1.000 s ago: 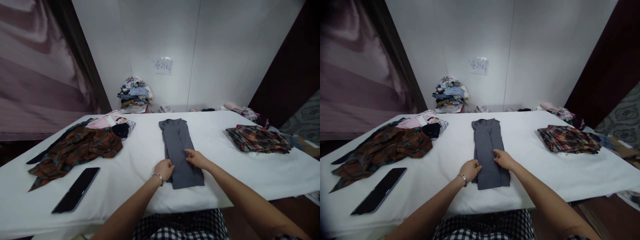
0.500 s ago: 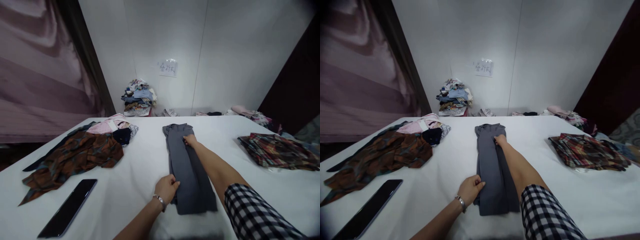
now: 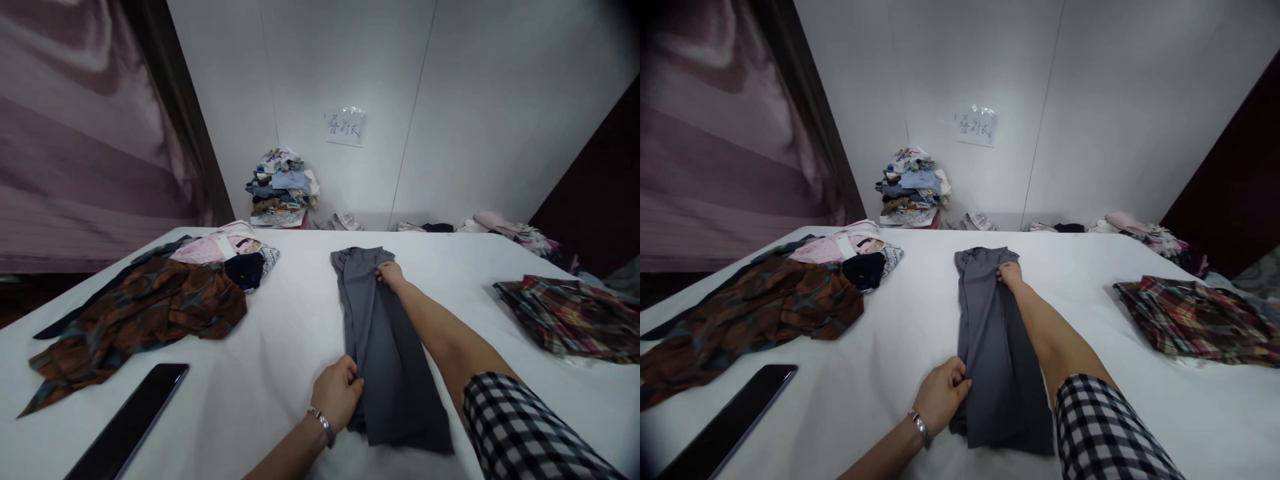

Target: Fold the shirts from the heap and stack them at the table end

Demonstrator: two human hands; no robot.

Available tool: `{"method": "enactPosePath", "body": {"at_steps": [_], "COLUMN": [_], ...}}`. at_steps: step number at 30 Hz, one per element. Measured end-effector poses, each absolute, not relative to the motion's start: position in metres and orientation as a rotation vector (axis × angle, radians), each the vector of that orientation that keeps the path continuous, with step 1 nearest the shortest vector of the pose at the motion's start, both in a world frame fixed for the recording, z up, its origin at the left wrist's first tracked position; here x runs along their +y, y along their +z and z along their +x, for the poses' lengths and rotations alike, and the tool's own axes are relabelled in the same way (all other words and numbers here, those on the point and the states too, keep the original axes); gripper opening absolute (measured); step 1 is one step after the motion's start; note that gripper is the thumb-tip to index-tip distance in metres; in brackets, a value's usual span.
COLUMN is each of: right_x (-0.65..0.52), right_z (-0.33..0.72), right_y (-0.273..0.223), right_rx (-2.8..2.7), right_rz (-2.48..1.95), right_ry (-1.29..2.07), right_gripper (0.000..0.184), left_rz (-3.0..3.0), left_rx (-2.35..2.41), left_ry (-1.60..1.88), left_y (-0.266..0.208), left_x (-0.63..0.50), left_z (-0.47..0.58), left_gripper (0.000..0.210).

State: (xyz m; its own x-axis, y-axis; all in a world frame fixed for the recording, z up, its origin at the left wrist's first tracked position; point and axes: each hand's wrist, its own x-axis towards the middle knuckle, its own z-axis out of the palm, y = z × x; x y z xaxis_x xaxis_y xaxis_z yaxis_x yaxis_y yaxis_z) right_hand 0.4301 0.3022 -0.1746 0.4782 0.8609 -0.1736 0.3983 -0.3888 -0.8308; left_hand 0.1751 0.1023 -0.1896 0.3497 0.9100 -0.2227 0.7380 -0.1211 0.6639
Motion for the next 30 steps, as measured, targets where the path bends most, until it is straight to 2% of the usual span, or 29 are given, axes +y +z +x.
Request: {"method": "enactPosePath", "body": {"at_steps": [6,8,11,13,17,19,21,24,30], "right_x": [0.229,0.185,0.124,0.095,0.050,0.028,0.008,-0.007,0.020], "right_z": [0.405,0.395,0.388,0.393,0.425,0.447,0.466,0.480,0.466], "right_y": [-0.171,-0.180,-0.187,-0.186,-0.183,-0.187,-0.192,-0.195,-0.197], "right_rx": [-1.310,-1.668,-2.186,-2.155,-1.883,-1.916,-2.008,-2.158,-2.347], "right_rz": [-1.794,-1.665,-1.467,-1.494,-1.611,-1.653,-1.687,-1.655,-1.455], "right_ry": [0.776,0.712,0.550,0.409,0.270,0.318,0.359,0.403,0.414], "right_gripper": [0.026,0.026,0.036,0.040,0.036,0.039,0.049,0.058,0.052], "left_rz": [1.962,2.031,2.154,2.167,2.113,2.235,2.446,2.697,2.870], "left_rx": [1.436,1.454,1.483,1.480,1.394,1.310,1.156,0.889,0.629], "left_ry": [0.285,0.261,0.210,0.202,0.332,0.434,0.476,0.387,0.148], "left_y": [-0.188,-0.187,-0.186,-0.184,-0.180,-0.181,-0.182,-0.183,-0.176], "left_x": [0.100,0.098,0.097,0.098,0.101,0.101,0.102,0.108,0.130], "left_z": [0.175,0.178,0.181,0.181,0.161,0.144,0.129,0.120,0.151], "left_gripper": [0.019,0.023,0.025,0.022,0.011,0.019,0.036,0.052,0.044]}}
